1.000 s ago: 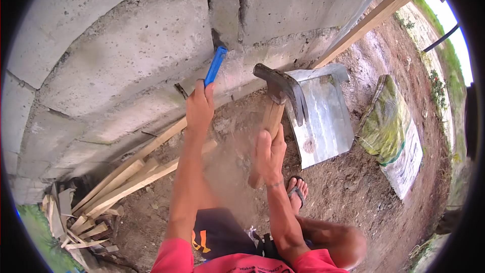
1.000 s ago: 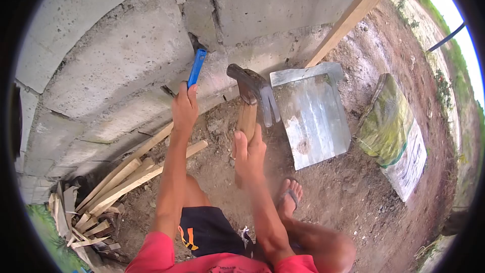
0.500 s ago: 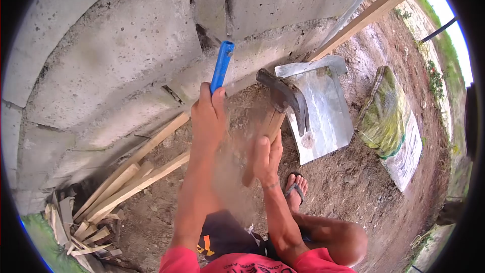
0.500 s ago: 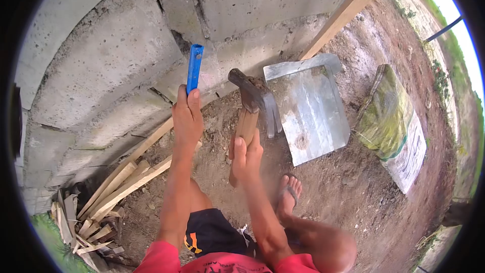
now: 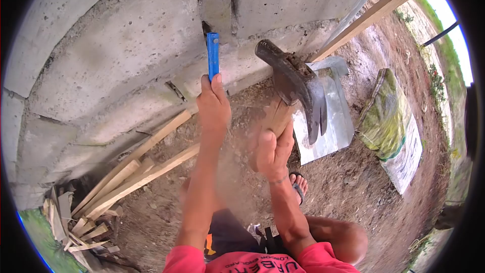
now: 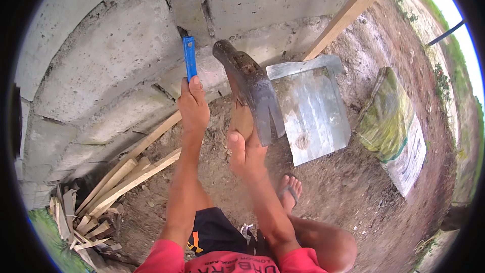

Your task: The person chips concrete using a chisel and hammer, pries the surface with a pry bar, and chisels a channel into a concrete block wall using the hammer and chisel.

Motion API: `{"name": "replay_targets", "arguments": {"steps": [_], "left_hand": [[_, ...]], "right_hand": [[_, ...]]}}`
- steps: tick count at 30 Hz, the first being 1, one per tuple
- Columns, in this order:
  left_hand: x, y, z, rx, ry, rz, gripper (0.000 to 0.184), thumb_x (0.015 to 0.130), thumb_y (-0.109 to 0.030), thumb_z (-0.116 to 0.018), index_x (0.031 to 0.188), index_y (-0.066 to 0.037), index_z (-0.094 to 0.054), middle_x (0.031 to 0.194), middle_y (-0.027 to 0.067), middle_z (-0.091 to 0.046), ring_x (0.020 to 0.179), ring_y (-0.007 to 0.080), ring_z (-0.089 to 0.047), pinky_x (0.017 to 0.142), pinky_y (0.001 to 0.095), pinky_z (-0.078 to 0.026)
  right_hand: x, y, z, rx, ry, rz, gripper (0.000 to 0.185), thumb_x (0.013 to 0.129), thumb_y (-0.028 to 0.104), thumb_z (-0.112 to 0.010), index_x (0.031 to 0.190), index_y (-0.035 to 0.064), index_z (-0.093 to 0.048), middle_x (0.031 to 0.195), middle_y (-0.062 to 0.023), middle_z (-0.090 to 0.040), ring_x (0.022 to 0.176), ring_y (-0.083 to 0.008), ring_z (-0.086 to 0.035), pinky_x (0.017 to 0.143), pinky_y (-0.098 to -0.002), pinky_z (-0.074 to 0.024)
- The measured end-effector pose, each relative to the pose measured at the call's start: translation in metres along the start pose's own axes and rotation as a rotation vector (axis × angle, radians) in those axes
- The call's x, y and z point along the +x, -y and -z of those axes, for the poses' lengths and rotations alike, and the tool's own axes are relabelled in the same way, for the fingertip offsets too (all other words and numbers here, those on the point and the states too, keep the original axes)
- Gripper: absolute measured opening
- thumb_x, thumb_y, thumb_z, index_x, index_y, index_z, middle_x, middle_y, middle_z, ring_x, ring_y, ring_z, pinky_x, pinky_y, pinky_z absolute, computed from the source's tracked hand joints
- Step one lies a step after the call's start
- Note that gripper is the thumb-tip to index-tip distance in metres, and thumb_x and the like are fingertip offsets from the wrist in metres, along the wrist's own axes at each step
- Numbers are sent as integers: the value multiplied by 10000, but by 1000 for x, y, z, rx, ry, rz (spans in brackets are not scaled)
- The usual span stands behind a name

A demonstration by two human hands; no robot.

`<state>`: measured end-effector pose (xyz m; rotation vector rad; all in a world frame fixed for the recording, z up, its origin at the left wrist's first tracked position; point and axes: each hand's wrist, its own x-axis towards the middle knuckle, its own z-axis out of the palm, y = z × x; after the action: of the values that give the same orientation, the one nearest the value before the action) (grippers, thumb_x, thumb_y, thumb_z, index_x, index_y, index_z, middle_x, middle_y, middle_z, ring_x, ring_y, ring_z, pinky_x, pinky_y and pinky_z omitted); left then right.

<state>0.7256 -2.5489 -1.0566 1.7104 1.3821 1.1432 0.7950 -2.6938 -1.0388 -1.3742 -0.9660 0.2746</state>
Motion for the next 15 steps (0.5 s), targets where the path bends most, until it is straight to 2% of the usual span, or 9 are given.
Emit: {"name": "replay_targets", "arguments": {"steps": [3,4,6,7,8,11,12,13,15], "left_hand": [[-4,-11,-4,-109,-2,104,442,1067,-411,-390,908,-16,-512,701,131,-580,620,260,-588,593,395,-468],[-4,-13,-4,-127,-14,69,419,1064,-396,-397,918,-19,-507,677,171,-576,615,331,-586,572,433,-449],[-6,-18,-5,-167,-37,-5,373,1057,-366,-412,936,-25,-498,629,251,-568,605,475,-583,530,507,-413],[-6,-22,-5,-145,-37,24,372,1057,-366,-410,941,-25,-500,635,254,-575,617,480,-589,533,512,-417],[-7,-25,-5,-122,-34,52,371,1056,-366,-408,946,-25,-501,640,258,-582,629,484,-594,536,517,-420],[-4,-32,-4,-98,-25,88,368,1058,-370,-400,961,-30,-500,647,262,-595,641,492,-600,535,531,-424],[-6,-32,-3,-91,-14,101,368,1059,-373,-397,966,-32,-499,648,263,-598,641,493,-601,533,536,-424],[-6,-32,-3,-83,-6,113,367,1060,-375,-394,970,-34,-497,648,264,-601,641,494,-601,530,541,-424],[-6,-31,-5,-76,-24,110,373,1061,-379,-390,964,-33,-493,651,271,-601,642,502,-597,525,549,-424]], "right_hand": [[7,17,-7,220,20,-27,540,997,399,-492,1275,-62,-451,779,-38,-598,605,-104,-558,534,-252,-426],[8,15,-14,325,17,-55,519,996,345,-519,1291,-70,-417,760,-104,-606,593,-139,-579,526,-289,-430],[30,-1,-26,-30,113,28,474,992,294,-532,1269,-75,-425,752,-157,-608,582,-172,-592,521,-327,-434],[43,-6,-30,-209,158,74,452,990,268,-539,1259,-77,-429,748,-183,-609,576,-188,-599,518,-346,-436],[55,7,-25,-245,310,-128,421,963,238,-589,1234,-48,-439,813,-326,-606,784,-527,-605,602,-484,-482],[52,16,-7,-257,246,28,386,976,191,-541,1211,-101,-447,681,-187,-595,539,-223,-596,496,-384,-435],[49,22,-5,-312,118,296,360,989,227,-530,1122,-101,-470,646,-137,-592,519,-190,-575,472,-352,-420],[46,36,-2,-95,57,251,348,1008,277,-488,1029,-71,-490,661,-91,-578,513,-150,-533,462,-310,-398],[52,53,3,83,115,388,369,1017,330,-476,992,-39,-484,680,-85,-564,525,-145,-518,490,-290,-403]]}}
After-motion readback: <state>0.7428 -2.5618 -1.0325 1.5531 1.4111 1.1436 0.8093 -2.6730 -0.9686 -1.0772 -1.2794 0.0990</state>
